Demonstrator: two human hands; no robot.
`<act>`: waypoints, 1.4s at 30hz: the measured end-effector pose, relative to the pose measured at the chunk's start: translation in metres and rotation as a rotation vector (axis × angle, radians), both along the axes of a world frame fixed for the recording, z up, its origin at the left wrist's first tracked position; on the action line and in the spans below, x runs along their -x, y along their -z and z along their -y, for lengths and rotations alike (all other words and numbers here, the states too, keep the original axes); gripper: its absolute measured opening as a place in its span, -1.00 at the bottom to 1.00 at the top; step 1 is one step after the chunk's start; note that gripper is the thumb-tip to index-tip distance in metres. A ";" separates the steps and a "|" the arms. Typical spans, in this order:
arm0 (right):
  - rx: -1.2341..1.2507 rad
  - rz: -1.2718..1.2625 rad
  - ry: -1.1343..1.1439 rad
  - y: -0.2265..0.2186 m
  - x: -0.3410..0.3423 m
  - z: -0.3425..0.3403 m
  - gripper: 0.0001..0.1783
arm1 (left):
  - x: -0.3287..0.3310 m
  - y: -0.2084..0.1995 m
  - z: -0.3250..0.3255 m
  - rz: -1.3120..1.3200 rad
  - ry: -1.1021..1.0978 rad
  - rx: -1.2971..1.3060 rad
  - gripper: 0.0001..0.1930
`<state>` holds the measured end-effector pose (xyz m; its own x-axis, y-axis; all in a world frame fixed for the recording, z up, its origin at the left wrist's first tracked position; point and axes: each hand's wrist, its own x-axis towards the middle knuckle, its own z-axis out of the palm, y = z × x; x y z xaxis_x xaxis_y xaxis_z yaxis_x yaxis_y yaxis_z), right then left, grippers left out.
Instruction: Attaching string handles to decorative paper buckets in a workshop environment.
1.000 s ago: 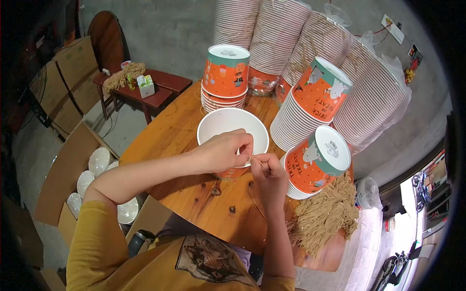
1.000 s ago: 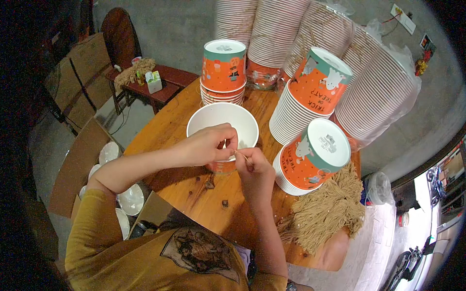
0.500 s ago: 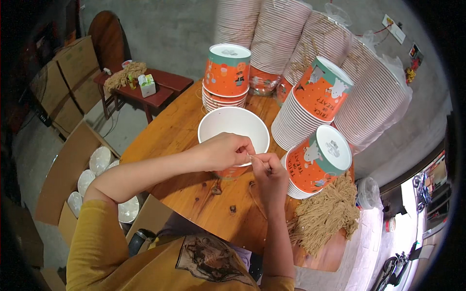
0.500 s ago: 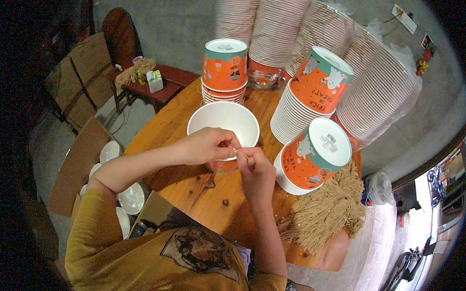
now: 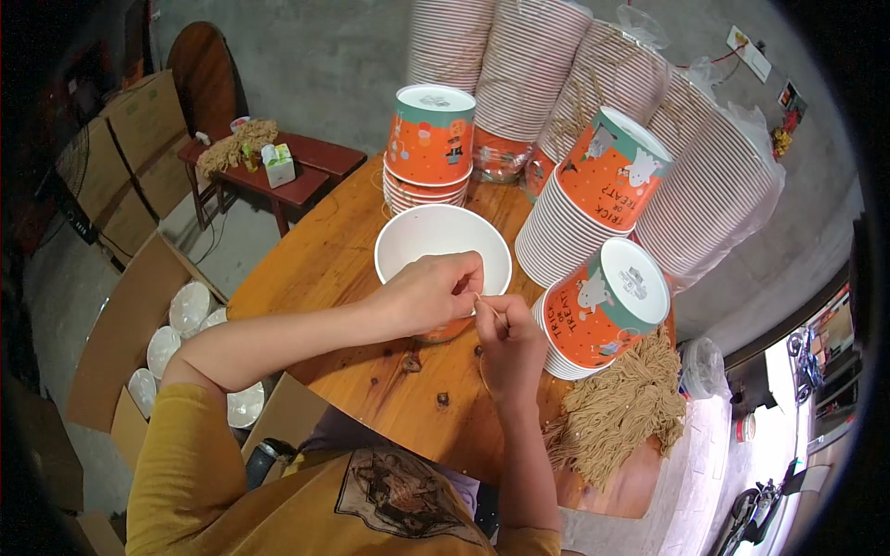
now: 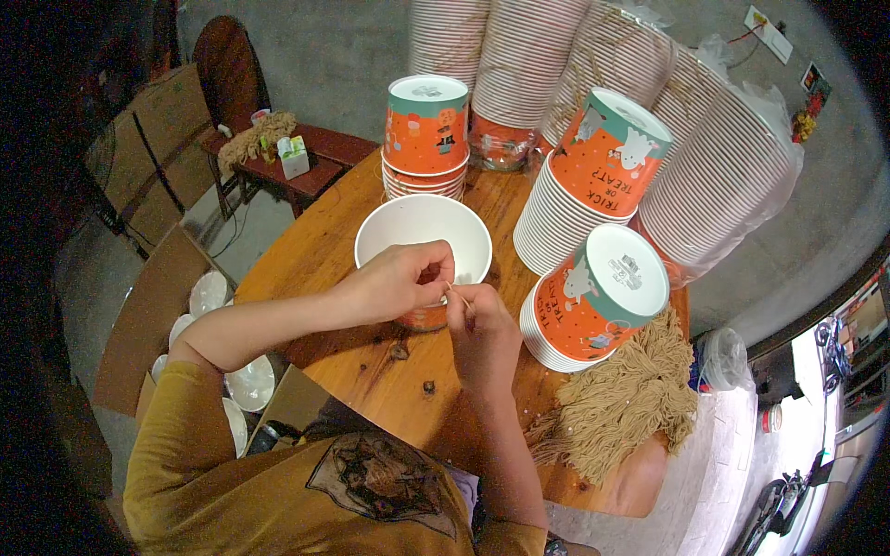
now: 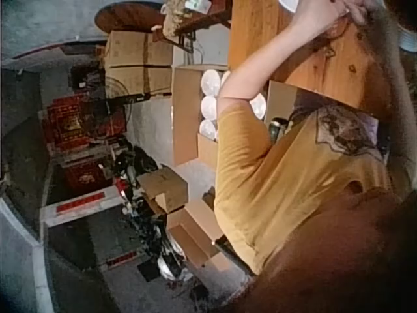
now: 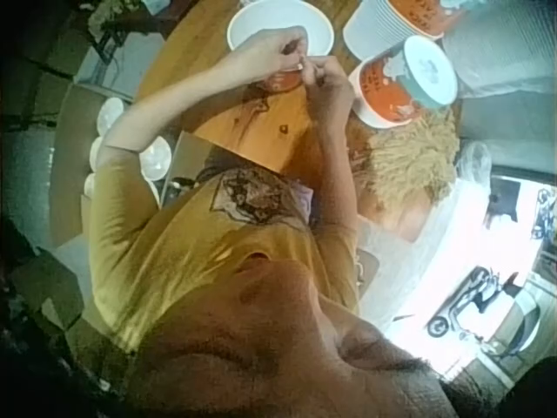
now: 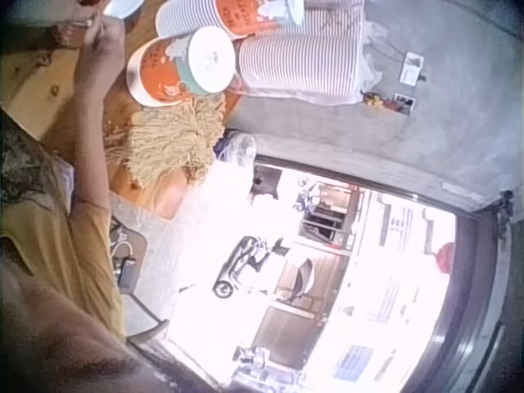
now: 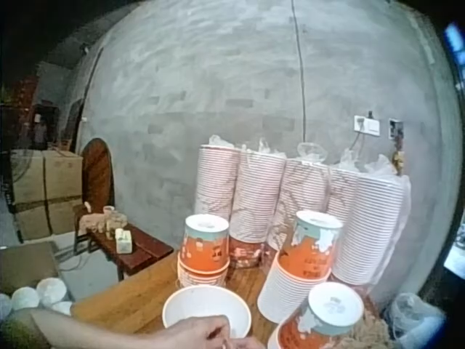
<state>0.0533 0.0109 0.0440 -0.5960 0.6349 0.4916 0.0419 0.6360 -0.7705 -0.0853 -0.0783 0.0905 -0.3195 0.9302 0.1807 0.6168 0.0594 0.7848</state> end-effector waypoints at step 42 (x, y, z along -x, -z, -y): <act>-0.060 -0.159 -0.013 0.014 0.004 -0.012 -0.83 | 0.014 0.006 -0.010 0.253 0.224 0.033 -0.69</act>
